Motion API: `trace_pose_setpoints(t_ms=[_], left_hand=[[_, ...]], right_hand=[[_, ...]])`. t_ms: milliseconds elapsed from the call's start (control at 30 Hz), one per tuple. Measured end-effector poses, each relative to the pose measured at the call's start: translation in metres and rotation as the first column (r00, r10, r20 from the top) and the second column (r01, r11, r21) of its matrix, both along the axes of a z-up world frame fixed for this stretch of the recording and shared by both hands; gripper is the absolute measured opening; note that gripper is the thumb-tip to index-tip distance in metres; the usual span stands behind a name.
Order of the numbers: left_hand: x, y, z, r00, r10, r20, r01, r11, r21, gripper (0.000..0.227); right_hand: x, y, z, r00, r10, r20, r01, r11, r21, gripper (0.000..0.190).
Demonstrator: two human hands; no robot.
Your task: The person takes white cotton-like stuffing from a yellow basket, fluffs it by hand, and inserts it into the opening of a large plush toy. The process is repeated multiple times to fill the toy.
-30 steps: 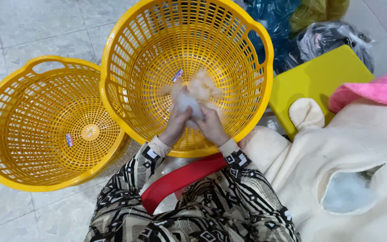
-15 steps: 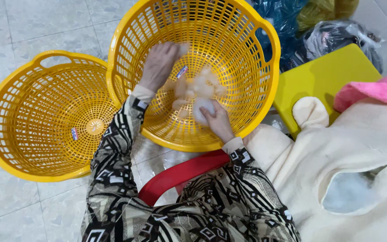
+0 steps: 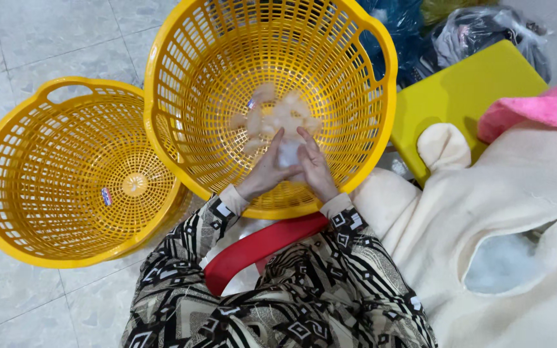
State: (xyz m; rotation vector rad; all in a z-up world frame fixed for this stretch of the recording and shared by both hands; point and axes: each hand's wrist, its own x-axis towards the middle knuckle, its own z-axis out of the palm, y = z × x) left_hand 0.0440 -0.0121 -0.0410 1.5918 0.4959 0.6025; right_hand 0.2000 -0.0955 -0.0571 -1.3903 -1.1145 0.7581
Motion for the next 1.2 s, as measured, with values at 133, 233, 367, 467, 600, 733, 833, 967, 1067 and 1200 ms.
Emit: trace_pose_setpoints(t_ms=[133,233,367,467,600,733,833,967,1067,1200], left_hand=[[0.001,0.014,-0.028,1.000,0.013,0.021,-0.004,0.928,-0.372,0.052],[-0.006,0.019,-0.036,0.999,-0.014,0.042,0.028,0.934,-0.357,0.028],[-0.019,0.020,-0.034,0.997,0.078,0.006,-0.073,0.956,-0.283,0.025],[-0.018,0.022,-0.030,0.985,0.142,0.101,-0.086,0.899,-0.430,0.028],[-0.021,0.012,-0.027,0.934,0.263,0.242,-0.092,0.831,-0.548,0.026],[-0.005,0.036,-0.009,0.865,0.370,0.339,-0.168,0.850,-0.499,0.037],[-0.018,0.018,-0.016,0.867,0.339,0.366,-0.116,0.851,-0.512,0.042],[-0.018,0.016,-0.023,0.856,0.253,0.451,0.089,0.787,-0.610,0.033],[-0.008,0.017,-0.029,0.900,0.293,0.323,-0.078,0.837,-0.542,0.051],[-0.007,0.006,-0.031,0.923,0.257,0.286,-0.151,0.927,-0.343,0.041]], right_hand=[[-0.010,0.002,0.041,0.998,-0.016,0.061,0.008,0.993,0.119,0.043],[-0.012,-0.010,0.085,0.988,-0.140,0.059,0.123,0.966,0.229,0.036],[-0.009,-0.025,0.149,0.913,-0.403,0.068,0.302,0.779,0.549,0.035],[0.006,-0.014,0.176,0.753,-0.564,0.340,0.163,0.660,0.733,0.030],[0.016,0.003,0.146,0.231,-0.231,0.945,0.212,0.960,0.183,0.054],[0.018,0.032,0.074,0.865,0.122,0.486,0.005,0.968,-0.252,0.068],[-0.015,0.015,0.008,0.963,0.246,-0.110,-0.266,0.932,-0.245,0.075],[-0.039,0.024,-0.008,0.987,0.149,0.066,-0.129,0.960,-0.247,0.043],[-0.031,0.035,0.008,0.995,0.039,-0.095,-0.040,0.999,-0.012,0.059],[-0.032,0.016,0.016,0.947,0.017,0.321,0.031,0.989,-0.143,0.023]])
